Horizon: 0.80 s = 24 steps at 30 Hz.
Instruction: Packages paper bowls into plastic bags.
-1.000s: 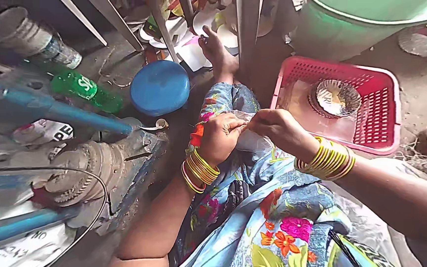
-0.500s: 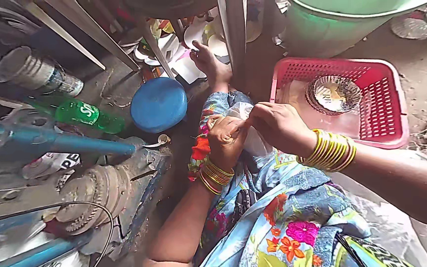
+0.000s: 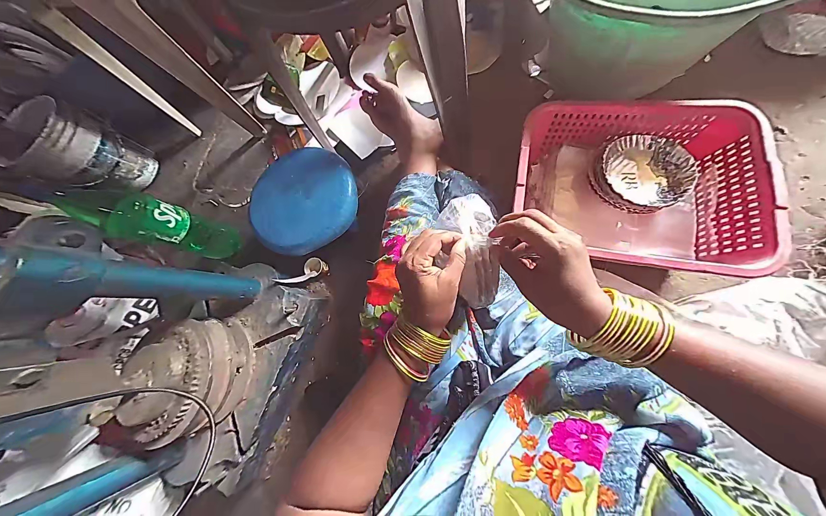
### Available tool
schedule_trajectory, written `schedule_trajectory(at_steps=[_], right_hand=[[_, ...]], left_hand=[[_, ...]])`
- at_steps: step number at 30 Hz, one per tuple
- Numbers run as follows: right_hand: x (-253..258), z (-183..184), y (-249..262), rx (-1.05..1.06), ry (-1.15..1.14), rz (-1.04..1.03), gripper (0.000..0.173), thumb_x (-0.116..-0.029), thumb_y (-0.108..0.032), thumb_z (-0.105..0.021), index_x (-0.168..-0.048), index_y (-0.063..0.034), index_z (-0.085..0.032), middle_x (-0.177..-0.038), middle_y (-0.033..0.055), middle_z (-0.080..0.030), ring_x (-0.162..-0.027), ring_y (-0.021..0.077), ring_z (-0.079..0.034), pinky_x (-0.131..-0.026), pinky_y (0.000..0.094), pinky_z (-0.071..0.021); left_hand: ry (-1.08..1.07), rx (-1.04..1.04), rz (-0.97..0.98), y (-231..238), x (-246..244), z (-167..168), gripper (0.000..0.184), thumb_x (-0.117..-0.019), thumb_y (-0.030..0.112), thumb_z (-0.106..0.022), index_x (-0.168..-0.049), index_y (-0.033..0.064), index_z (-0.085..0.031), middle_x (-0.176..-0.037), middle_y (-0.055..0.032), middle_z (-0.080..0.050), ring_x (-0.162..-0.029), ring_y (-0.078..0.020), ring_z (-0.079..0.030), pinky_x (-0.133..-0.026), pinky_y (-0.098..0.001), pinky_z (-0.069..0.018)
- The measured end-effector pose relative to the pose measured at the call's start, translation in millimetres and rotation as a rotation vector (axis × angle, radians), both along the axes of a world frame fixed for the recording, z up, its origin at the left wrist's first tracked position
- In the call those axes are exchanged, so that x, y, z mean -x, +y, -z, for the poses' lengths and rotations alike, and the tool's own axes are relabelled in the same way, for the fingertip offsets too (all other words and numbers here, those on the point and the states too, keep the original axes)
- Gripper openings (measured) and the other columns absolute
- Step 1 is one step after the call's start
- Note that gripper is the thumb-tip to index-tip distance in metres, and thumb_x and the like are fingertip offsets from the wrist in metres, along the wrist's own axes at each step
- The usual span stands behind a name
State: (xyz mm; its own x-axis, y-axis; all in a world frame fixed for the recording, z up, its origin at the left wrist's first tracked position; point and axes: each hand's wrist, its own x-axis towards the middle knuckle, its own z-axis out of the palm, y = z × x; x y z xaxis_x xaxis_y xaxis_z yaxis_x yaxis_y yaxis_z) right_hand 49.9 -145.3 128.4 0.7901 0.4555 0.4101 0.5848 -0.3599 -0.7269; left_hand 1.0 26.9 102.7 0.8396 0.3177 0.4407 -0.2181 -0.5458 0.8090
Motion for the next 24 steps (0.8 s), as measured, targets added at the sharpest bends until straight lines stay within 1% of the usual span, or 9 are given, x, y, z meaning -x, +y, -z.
schedule_trajectory(at_steps=[2,4,6,10,13,17,20,21,24], right_hand=[[-0.9,-2.1,3.3,0.037,-0.107,-0.014,0.018,-0.0907,-0.011,-0.065,-0.104,-0.0039,-0.075,-0.109,0.0124,-0.072,-0.095,0.0233,-0.068,-0.078,0.0365,-0.0566],[0.2,-2.3,8.4,0.05,-0.163,-0.043,0.018,-0.0898,-0.011,-0.065,-0.104,-0.0051,-0.075,-0.103,0.0106,-0.073,-0.095,0.0249,-0.068,-0.079,0.0374,-0.056],[2.0,1.3,12.6,0.056,-0.14,-0.056,0.018,-0.0886,-0.009,-0.066,-0.104,-0.0045,-0.074,-0.096,0.0093,-0.073,-0.092,0.0253,-0.069,-0.078,0.0388,-0.0567],[1.4,3.0,13.1,0.081,-0.052,-0.064,0.016,-0.0897,-0.009,-0.067,-0.104,-0.004,-0.073,-0.095,0.0083,-0.073,-0.088,0.024,-0.068,-0.078,0.0399,-0.0561],[-0.1,2.8,12.0,0.097,-0.088,-0.074,0.017,-0.0883,-0.007,-0.067,-0.104,-0.0046,-0.073,-0.093,0.0076,-0.073,-0.087,0.0247,-0.069,-0.077,0.0412,-0.0559],[-6.5,0.1,10.5,0.135,-0.096,-0.104,0.017,-0.0854,-0.006,-0.069,-0.102,-0.0037,-0.071,-0.084,0.0069,-0.071,-0.079,0.0248,-0.068,-0.072,0.0425,-0.0548],[-10.2,-1.8,6.1,0.122,-0.045,-0.132,0.014,-0.0865,-0.006,-0.066,-0.1,-0.0051,-0.07,-0.086,0.0062,-0.069,-0.08,0.0222,-0.065,-0.071,0.0402,-0.0534],[-10.5,-2.4,4.7,0.103,-0.006,-0.149,0.013,-0.0887,-0.005,-0.065,-0.101,-0.0047,-0.069,-0.088,0.0067,-0.068,-0.082,0.0212,-0.065,-0.073,0.0395,-0.0537],[-10.0,2.2,3.1,0.026,0.079,-0.199,0.013,-0.0952,-0.005,-0.06,-0.106,-0.0033,-0.067,-0.099,0.0089,-0.067,-0.088,0.0173,-0.066,-0.077,0.0343,-0.057]], left_hand=[[0.013,-0.019,0.01,-0.7,2.7,-0.3,0.009,-0.0906,0.012,-0.069,-0.089,0.005,-0.076,-0.092,-0.003,-0.073,-0.09,-0.0091,-0.067,-0.089,-0.0324,-0.0518],[0.03,-0.031,0.012,-3.7,6.4,-0.7,0.013,-0.0916,0.016,-0.068,-0.09,0.0046,-0.075,-0.092,-0.0037,-0.073,-0.09,-0.0099,-0.067,-0.088,-0.033,-0.0517],[0.029,-0.058,0.005,-6.4,9.4,-0.1,0.015,-0.092,0.016,-0.069,-0.092,0.0034,-0.076,-0.092,-0.0053,-0.074,-0.09,-0.0113,-0.068,-0.086,-0.032,-0.0536],[0.016,-0.109,-0.002,-5.7,12.6,4.0,0.012,-0.0912,0.014,-0.069,-0.092,0.0037,-0.076,-0.091,-0.0055,-0.074,-0.09,-0.0121,-0.069,-0.09,-0.0348,-0.0521],[-0.023,-0.16,0.002,-4.4,13.2,4.6,0.014,-0.0917,0.015,-0.07,-0.092,0.0034,-0.078,-0.091,-0.0066,-0.076,-0.089,-0.0132,-0.07,-0.092,-0.0364,-0.0518],[-0.02,-0.146,0.028,-2.2,12.7,7.4,0.014,-0.0921,0.015,-0.07,-0.092,0.0035,-0.078,-0.092,-0.0065,-0.076,-0.09,-0.0125,-0.07,-0.091,-0.0366,-0.0518],[0.002,-0.12,0.049,0.3,13.7,10.5,0.014,-0.0932,0.014,-0.068,-0.093,0.0033,-0.077,-0.094,-0.0066,-0.075,-0.092,-0.013,-0.07,-0.091,-0.0366,-0.0532],[0.023,-0.119,0.042,0.4,14.3,10.3,0.014,-0.0932,0.015,-0.068,-0.093,0.0032,-0.076,-0.093,-0.0065,-0.074,-0.092,-0.0133,-0.069,-0.089,-0.0363,-0.0534],[0.058,-0.093,0.029,4.1,13.2,11.3,0.015,-0.092,0.014,-0.066,-0.094,0.001,-0.073,-0.09,-0.0072,-0.07,-0.087,-0.0117,-0.066,-0.081,-0.0291,-0.0545]])
